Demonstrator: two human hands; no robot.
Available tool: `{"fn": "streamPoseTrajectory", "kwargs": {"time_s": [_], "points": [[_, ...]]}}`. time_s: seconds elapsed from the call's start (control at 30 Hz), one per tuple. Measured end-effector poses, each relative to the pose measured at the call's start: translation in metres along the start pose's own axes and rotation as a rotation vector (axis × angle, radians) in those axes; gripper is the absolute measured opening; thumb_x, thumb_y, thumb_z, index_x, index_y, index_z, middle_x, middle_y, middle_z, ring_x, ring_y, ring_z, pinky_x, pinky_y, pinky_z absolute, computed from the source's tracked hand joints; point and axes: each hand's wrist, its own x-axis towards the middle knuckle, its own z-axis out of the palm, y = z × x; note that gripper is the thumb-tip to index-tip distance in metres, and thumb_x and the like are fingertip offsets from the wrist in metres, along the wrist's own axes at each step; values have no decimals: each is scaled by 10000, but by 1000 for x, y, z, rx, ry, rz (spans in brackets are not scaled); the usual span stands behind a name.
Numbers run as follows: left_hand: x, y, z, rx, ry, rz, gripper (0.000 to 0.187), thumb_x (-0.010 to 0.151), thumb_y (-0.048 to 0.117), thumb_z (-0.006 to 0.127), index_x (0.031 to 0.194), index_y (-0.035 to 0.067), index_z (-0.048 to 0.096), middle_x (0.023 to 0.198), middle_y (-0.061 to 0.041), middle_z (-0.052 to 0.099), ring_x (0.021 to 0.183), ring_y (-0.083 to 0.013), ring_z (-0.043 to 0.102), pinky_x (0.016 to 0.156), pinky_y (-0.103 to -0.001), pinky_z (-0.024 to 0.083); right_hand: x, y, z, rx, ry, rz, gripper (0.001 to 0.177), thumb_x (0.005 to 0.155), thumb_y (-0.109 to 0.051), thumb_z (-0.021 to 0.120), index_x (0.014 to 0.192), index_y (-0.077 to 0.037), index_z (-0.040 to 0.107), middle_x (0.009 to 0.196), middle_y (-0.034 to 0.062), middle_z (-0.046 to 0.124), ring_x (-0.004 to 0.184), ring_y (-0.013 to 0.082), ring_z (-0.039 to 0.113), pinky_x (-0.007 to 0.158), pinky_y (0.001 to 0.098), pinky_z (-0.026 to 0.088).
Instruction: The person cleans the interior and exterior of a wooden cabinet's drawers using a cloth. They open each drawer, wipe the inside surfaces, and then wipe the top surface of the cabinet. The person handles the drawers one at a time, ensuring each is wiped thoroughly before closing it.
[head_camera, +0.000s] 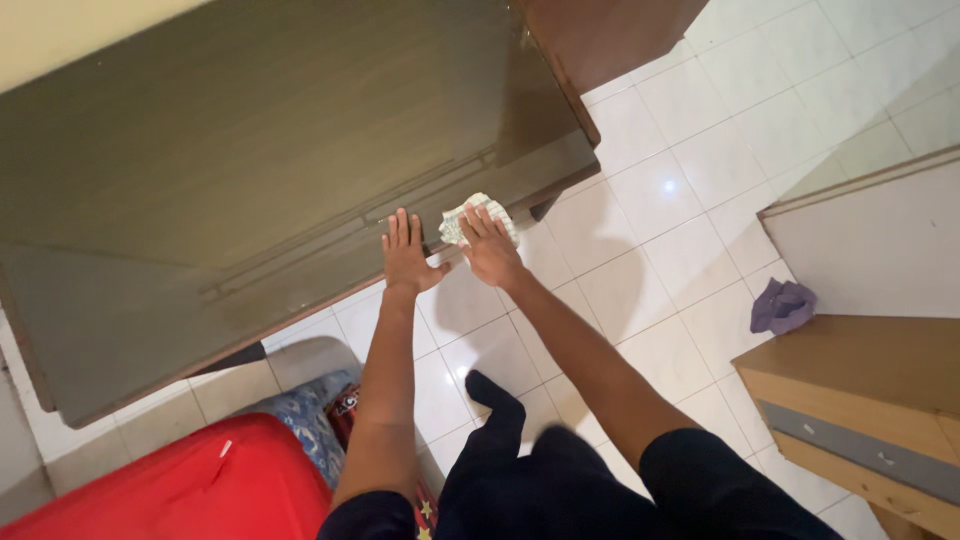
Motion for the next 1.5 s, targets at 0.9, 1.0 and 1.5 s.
{"fn": "streamPoseTrajectory", "kwargs": {"time_s": [0.9,1.0,1.5], "points": [[26,7,-36,-132,-254,-102,1235,607,540,926,1592,108,320,1725,-149,25,1579,-350,40,1220,-539,277,78,54,-1,-141,12,259,834,994,-560,502,1521,76,387,1580,306,279,1454,513,261,1176,652,206],[25,7,-32,-152,-259,-112,1225,605,492,938,1601,127,326,1730,-138,29,1590,-346,31,1213,-569,295,91,16,19,7,20,95,760,1046,-563,468,1534,13,381,1687,259,201,1560,450,188,1252,569,171],[28,9,-41,-122,-351,-115,1292,639,606,886,1632,122,217,1738,-117,-42,1601,-315,-26,1232,-574,260,80,88,-37,-142,229,-260,585,1031,-416,562,1434,7,529,1571,248,447,1430,442,440,1144,556,373]]}}
